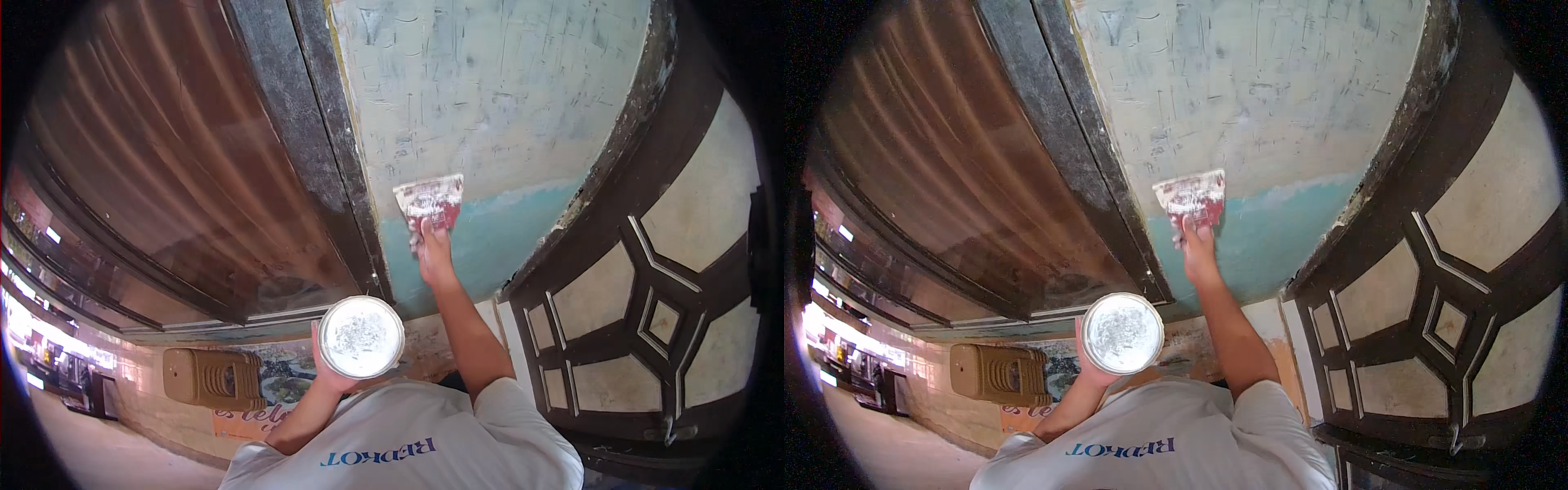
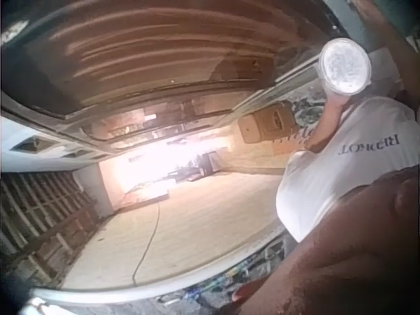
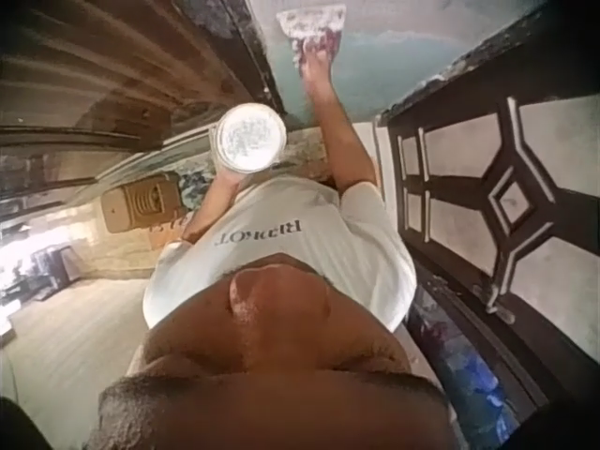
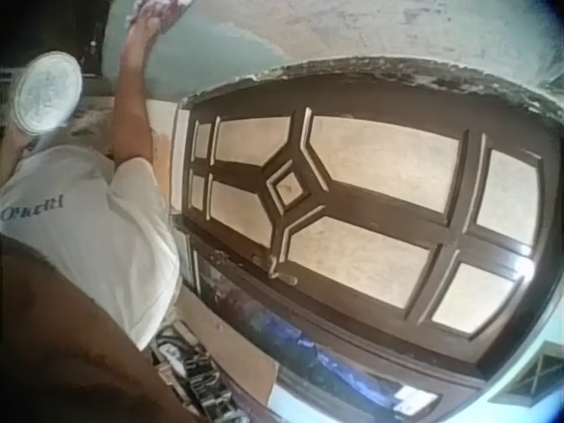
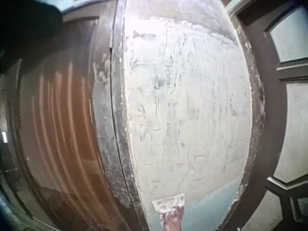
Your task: Apply putty to a wall using a putty knife and a container.
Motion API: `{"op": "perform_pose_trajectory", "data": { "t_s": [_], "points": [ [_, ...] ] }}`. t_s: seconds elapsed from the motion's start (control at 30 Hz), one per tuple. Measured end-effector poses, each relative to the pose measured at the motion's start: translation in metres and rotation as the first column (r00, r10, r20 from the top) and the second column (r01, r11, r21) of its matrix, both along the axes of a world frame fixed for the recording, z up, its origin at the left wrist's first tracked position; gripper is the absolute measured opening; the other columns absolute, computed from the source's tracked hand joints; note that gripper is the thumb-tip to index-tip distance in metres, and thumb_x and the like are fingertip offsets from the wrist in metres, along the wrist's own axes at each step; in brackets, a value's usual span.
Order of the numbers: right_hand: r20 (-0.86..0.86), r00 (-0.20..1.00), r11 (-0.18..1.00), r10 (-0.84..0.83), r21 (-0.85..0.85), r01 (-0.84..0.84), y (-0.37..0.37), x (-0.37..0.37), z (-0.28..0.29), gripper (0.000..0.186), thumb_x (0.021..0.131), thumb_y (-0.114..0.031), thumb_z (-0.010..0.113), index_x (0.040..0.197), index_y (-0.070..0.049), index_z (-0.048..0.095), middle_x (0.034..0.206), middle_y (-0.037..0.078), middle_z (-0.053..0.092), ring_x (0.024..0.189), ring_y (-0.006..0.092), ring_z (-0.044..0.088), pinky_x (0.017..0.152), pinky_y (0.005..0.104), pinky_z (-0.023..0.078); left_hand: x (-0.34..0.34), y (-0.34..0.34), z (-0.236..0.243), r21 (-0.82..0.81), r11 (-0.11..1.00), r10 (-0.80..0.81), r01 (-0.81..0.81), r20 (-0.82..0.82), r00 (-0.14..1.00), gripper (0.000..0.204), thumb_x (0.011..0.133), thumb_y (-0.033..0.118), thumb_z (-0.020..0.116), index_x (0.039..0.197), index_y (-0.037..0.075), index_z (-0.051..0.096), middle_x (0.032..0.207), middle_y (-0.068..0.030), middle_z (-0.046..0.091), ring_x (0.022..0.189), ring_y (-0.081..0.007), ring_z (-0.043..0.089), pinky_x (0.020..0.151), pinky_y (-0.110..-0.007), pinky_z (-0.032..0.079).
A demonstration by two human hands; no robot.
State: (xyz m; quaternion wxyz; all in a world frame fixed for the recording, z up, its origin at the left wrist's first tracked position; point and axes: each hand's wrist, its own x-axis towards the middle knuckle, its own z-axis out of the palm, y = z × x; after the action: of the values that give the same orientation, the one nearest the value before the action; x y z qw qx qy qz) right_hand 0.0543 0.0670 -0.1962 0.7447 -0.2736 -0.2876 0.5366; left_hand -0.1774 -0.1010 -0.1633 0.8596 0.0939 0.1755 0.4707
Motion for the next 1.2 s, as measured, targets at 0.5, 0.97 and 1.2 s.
{"op": "perform_pose_trajectory", "data": {
  "t_s": [0.5, 0.97, 1.2],
  "points": [
    [0.116, 0.989, 0.990, 0.095, -0.115, -0.082, 0.018, 0.016, -0.014, 0.025, 0.099, -0.032, 0.059, 0.109, -0.009, 0.059, 0.088, -0.002, 0.062, 0.063, 0.0070, 0.051, 0.052, 0.0241, 0.039, -0.004, 0.006, 0.002, 0.021, 0.999, 0.025, -0.025, 0.026, 0.999, 0.085, 0.088, 0.075, 0.035, 0.150, 0.017, 0.037, 0.152, -0.0127, 0.039, 0.138, -0.0379, 0.039, 0.113, -0.060, 0.029],
    [0.211, 0.969, 0.979, 0.131, -0.183, -0.092, 0.013, 0.030, -0.067, 0.025, 0.100, -0.033, 0.056, 0.114, -0.012, 0.055, 0.087, -0.001, 0.062, 0.064, 0.0085, 0.054, 0.054, 0.0235, 0.041, 0.024, 0.026, 0.011, 0.009, 0.995, 0.094, -0.094, 0.062, 0.994, 0.081, 0.091, 0.072, 0.032, 0.149, 0.016, 0.037, 0.152, -0.0123, 0.039, 0.137, -0.0362, 0.041, 0.112, -0.059, 0.032],
    [0.116, 0.980, 0.987, -0.159, 0.042, 0.155, 0.036, 0.065, 0.056, 0.027, 0.103, -0.033, 0.051, 0.106, -0.006, 0.054, 0.080, 0.002, 0.062, 0.057, 0.0086, 0.052, 0.051, 0.0237, 0.039, 0.013, 0.049, 0.017, 0.027, 0.999, 0.032, -0.032, 0.000, 0.999, 0.083, 0.089, 0.074, 0.035, 0.150, 0.017, 0.037, 0.153, -0.0131, 0.038, 0.139, -0.0373, 0.038, 0.112, -0.061, 0.031]
  ]
}}
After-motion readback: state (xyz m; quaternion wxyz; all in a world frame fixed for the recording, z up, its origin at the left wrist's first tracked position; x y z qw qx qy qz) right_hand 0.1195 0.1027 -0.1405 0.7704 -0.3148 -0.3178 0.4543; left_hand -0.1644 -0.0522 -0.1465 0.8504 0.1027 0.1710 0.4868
